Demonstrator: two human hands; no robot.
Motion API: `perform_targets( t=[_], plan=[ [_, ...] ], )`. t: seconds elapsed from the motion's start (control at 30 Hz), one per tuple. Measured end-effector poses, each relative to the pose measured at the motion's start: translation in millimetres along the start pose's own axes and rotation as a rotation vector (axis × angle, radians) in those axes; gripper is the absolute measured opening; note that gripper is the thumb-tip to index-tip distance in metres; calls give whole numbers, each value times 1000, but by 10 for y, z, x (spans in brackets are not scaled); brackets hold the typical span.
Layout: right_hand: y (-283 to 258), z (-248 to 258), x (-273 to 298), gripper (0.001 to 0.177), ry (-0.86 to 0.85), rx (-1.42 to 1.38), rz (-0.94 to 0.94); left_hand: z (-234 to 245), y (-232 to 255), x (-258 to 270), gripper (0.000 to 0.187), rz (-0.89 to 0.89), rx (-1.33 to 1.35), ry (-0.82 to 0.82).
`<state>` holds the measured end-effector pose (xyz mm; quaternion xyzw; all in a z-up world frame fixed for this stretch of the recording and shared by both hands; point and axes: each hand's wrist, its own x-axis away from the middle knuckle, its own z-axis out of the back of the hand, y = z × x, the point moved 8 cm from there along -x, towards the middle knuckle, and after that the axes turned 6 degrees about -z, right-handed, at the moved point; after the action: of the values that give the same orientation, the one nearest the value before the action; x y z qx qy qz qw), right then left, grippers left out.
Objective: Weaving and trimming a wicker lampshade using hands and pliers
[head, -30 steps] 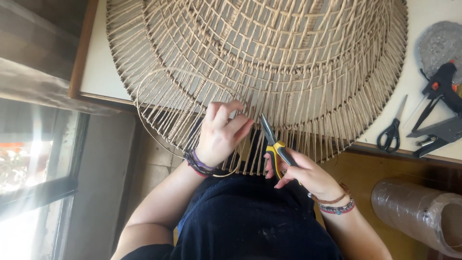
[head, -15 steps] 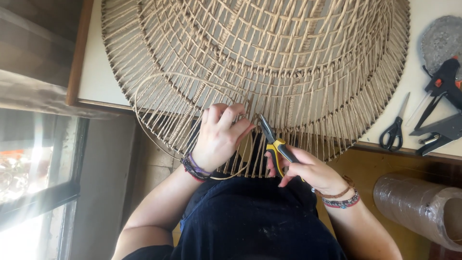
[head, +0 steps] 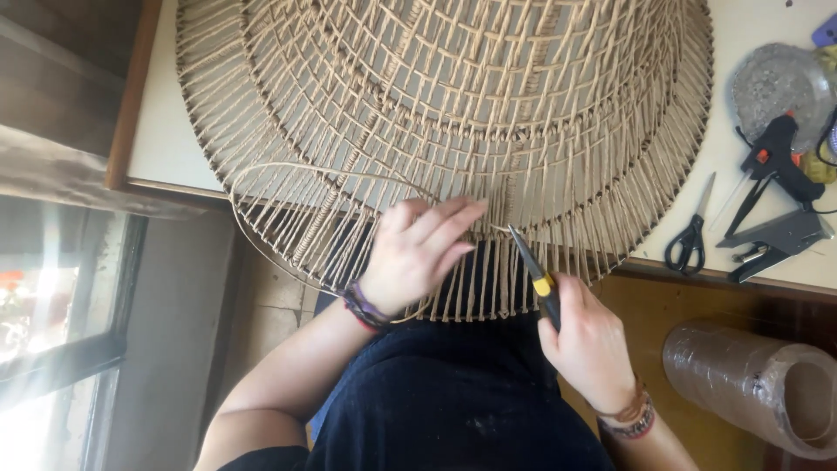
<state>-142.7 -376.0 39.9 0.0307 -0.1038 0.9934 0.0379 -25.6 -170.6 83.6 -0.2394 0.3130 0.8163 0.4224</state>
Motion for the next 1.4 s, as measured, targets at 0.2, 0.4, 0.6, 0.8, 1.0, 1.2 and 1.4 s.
perform_targets(
  t=[0.2,0.4,0.6,0.8,1.0,1.2,1.4],
  plan=[
    [-135,-204,-244,49,-522,-833,-122,-79,-115,-45,18,262,246,205],
    [-206,-209,-467,54,-778,-1200,-106,-125,-149,12,24,287,143,243],
    [-189,-236,-610,48,-960,-1275,-51,-86,-109,-22,19,258,76,169],
    [-155,-217,-692,57,-1068,-1219,20,-103,-75,2,18,253,-32,134],
    [-185,-96,-728,47,-1104,-1132,18,-127,0,-41,20,208,-113,147],
    [87,-398,-780,52,-995,-773,36,-227,-56,95,20,197,-160,170],
    [726,27,-441,45,16,92,67,-296,-23,279,69,118,-428,236]
  ],
)
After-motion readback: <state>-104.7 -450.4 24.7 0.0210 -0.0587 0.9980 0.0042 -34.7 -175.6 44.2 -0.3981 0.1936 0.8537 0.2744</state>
